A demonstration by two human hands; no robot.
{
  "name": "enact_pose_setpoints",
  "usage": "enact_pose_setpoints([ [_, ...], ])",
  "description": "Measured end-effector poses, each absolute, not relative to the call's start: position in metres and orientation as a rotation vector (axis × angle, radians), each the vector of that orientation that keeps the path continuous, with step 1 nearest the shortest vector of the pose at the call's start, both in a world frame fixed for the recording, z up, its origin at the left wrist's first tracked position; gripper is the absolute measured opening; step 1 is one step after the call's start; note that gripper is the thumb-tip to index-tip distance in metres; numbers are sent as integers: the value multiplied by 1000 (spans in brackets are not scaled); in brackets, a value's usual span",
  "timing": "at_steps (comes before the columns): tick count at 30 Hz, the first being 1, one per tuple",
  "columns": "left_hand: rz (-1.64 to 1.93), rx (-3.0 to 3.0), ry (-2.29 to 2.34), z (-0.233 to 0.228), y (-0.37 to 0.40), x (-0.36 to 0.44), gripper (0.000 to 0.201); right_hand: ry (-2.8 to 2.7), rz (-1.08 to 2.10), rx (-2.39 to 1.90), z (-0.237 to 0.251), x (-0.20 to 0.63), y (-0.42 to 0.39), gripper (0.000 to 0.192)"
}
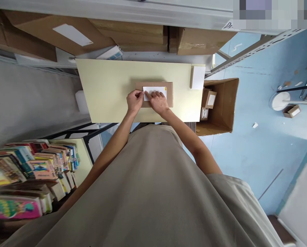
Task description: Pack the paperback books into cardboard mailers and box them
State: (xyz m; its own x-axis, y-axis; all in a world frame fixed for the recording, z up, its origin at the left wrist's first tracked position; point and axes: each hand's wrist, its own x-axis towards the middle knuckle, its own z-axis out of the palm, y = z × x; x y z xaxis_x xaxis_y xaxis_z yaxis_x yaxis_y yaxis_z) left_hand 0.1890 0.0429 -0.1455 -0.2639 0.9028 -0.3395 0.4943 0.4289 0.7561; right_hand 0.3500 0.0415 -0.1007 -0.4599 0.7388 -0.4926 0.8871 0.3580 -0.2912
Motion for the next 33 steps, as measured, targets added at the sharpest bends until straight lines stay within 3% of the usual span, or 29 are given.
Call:
enact_pose_setpoints([
  [8, 734, 1122, 1932, -151, 41, 187, 16, 2247, -743, 1487, -91, 336, 43, 81],
  [17, 716, 1066, 1893, -159, 41, 180, 56, 2194, -801, 1499, -80, 316, 37, 77],
  [33, 683, 1061, 1893, -142, 40, 185, 58, 2176, -800, 1529, -79, 314, 25, 79],
])
